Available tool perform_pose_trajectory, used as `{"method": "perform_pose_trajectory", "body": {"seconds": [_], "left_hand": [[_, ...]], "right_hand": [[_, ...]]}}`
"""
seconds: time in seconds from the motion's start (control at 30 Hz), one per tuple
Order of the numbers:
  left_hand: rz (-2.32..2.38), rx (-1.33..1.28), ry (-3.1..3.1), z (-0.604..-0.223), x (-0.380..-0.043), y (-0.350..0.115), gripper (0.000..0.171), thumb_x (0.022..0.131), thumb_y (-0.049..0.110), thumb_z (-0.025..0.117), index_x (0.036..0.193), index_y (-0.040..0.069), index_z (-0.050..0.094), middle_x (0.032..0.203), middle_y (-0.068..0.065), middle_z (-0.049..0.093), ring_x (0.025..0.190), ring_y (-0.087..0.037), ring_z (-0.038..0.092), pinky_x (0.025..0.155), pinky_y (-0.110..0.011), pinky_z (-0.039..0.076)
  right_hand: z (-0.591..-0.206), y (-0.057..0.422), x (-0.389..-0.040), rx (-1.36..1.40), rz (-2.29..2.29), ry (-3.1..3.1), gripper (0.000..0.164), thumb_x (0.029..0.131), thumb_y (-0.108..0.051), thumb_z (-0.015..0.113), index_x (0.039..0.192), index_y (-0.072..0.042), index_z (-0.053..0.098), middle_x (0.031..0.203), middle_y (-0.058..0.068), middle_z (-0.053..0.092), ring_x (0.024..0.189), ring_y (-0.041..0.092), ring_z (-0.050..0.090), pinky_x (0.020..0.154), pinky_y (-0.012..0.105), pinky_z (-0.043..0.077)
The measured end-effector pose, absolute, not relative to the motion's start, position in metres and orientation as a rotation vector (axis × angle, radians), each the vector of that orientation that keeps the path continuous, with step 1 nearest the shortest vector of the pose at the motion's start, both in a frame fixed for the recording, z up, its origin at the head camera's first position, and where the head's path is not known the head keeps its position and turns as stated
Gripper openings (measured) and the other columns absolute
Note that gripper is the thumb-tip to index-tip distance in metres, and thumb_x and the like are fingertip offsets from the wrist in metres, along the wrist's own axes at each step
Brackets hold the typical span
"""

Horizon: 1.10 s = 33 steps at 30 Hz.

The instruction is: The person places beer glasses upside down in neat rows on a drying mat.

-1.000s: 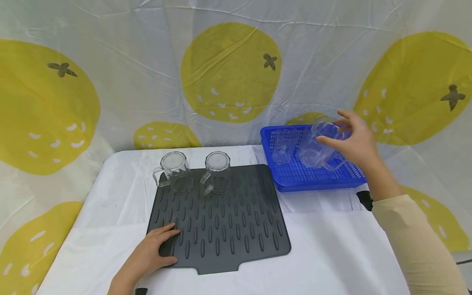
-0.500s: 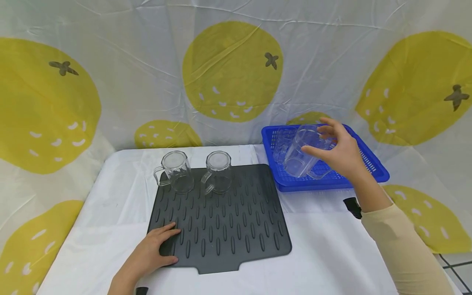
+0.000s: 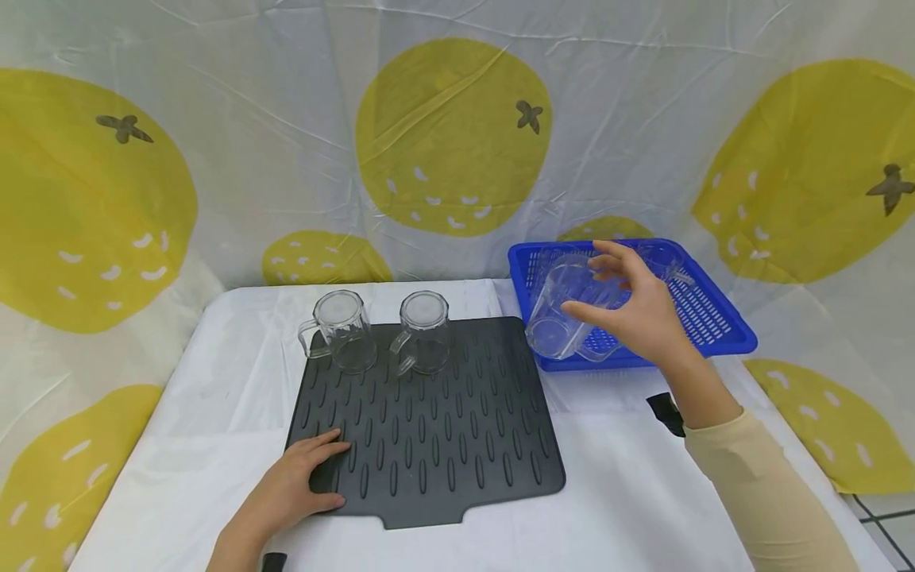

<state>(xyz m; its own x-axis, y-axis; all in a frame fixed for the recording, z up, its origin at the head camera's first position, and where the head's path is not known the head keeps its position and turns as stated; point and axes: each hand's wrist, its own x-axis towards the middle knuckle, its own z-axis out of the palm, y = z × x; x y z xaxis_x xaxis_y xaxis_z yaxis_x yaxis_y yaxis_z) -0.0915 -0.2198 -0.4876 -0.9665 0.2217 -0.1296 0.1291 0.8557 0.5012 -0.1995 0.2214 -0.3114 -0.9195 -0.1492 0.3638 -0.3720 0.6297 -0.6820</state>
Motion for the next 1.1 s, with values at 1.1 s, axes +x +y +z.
{"method": "perform_pose_trajectory", "body": {"seconds": [1.1], "left_hand": [[0.649, 0.308, 2.839, -0.468, -0.099, -0.211, 0.066, 0.063, 0.028, 0.091, 0.122, 0.009, 0.067, 0.139, -0.017, 0.052, 0.128, -0.044, 0.045, 0.099, -0.057, 0.042]], "right_hand": [[-0.336, 0.180, -0.177, 0.676, 1.307, -2.571, 0.086, 0.078, -0.021, 0.084, 0.149, -0.017, 0.037, 0.134, 0.010, 0.054, 0.117, 0.028, 0.052, 0.093, 0.045, 0.041]]}}
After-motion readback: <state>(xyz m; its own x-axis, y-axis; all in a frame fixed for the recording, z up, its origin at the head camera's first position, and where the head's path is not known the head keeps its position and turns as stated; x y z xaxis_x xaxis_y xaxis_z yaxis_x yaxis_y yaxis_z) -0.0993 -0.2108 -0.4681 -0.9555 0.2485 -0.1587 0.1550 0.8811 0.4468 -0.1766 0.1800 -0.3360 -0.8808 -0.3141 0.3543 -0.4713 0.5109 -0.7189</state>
